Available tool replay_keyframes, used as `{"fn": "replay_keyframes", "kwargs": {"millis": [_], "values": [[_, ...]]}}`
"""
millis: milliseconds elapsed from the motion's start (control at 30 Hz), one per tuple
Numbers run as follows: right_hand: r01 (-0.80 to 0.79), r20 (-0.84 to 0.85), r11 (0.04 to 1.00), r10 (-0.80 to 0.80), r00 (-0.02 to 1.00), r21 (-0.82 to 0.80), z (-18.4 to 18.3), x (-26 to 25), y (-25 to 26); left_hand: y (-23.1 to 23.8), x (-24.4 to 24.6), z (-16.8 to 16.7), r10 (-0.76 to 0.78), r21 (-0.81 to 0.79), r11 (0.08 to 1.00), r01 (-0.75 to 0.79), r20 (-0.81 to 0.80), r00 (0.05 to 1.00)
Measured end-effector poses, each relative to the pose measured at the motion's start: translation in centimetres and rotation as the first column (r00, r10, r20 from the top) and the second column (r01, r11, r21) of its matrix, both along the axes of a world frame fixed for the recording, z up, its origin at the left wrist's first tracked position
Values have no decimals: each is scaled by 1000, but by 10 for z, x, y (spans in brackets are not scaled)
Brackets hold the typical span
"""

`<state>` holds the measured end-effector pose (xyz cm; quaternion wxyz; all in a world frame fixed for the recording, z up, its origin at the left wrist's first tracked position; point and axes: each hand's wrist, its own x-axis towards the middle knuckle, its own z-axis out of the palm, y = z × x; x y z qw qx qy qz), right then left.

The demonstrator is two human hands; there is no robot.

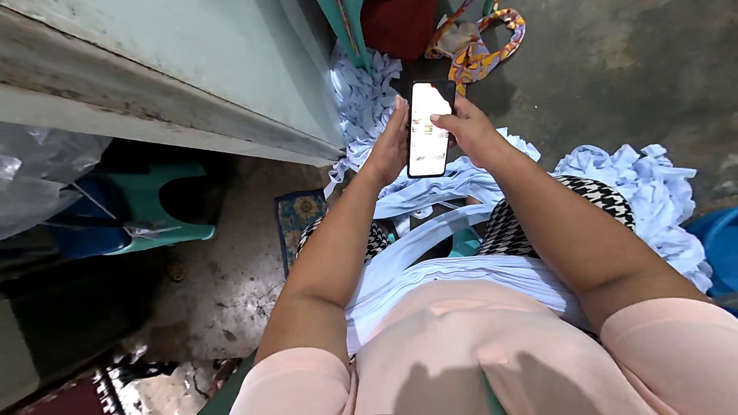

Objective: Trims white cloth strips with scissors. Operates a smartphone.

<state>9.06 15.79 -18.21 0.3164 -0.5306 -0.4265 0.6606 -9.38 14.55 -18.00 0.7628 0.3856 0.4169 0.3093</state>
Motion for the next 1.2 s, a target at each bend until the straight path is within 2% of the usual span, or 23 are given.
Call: {"fn": "replay_keyframes", "kwargs": {"millis": [167,400,600,1200], "values": [[-26,8,999,26,1000,-22,1,1,-1,-1,0,-1,1,-6,1000,-1,1,1000],[-231,44,969,236,971,-90,8,0,-10,4,-3,4,138,-14,990,-137,52,989],[-152,24,983,156,988,-107,2,2,-10,3,-3,2,115,-25,993,-114,81,990],[-178,80,981,184,980,-78,2,1,-9,4,-4,2,104,-30,994,-102,85,991]]}}
